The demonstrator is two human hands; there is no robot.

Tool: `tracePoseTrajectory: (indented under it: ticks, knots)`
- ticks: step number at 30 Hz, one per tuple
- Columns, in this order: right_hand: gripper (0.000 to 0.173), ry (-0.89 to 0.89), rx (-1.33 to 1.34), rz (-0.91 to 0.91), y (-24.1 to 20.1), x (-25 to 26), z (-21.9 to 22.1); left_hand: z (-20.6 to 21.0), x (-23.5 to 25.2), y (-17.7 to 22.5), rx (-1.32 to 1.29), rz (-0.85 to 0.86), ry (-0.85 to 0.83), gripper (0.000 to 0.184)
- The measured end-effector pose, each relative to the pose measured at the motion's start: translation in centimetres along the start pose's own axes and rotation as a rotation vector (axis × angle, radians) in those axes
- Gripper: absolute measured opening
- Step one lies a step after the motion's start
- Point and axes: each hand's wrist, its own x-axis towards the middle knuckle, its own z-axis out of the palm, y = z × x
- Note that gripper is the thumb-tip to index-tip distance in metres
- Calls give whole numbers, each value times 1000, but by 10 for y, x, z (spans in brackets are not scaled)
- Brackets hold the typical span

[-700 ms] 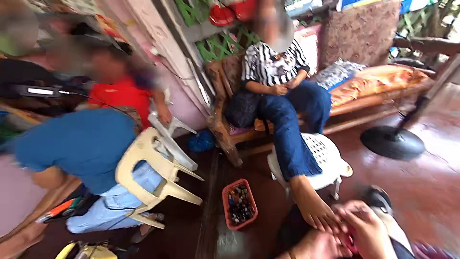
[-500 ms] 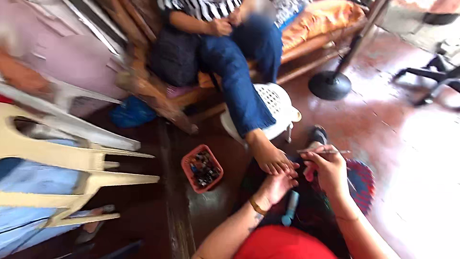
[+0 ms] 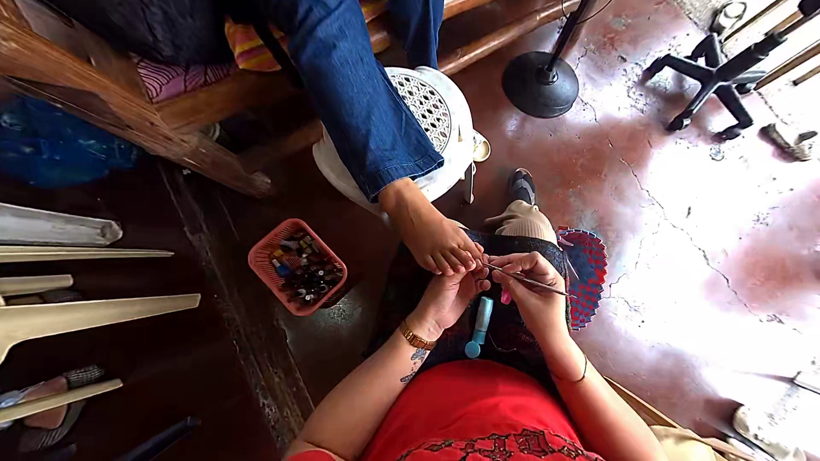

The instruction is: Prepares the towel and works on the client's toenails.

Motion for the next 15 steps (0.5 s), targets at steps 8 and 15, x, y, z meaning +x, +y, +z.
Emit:
tracePoseTrajectory:
  ticks: [8, 15]
  knots:
    - [11, -23, -101, -46, 0, 2, 2, 0, 0, 1, -8, -3, -2, 16]
    - [9, -51, -178, -70, 0, 4, -1, -1, 1, 0, -29, -14, -14, 16]
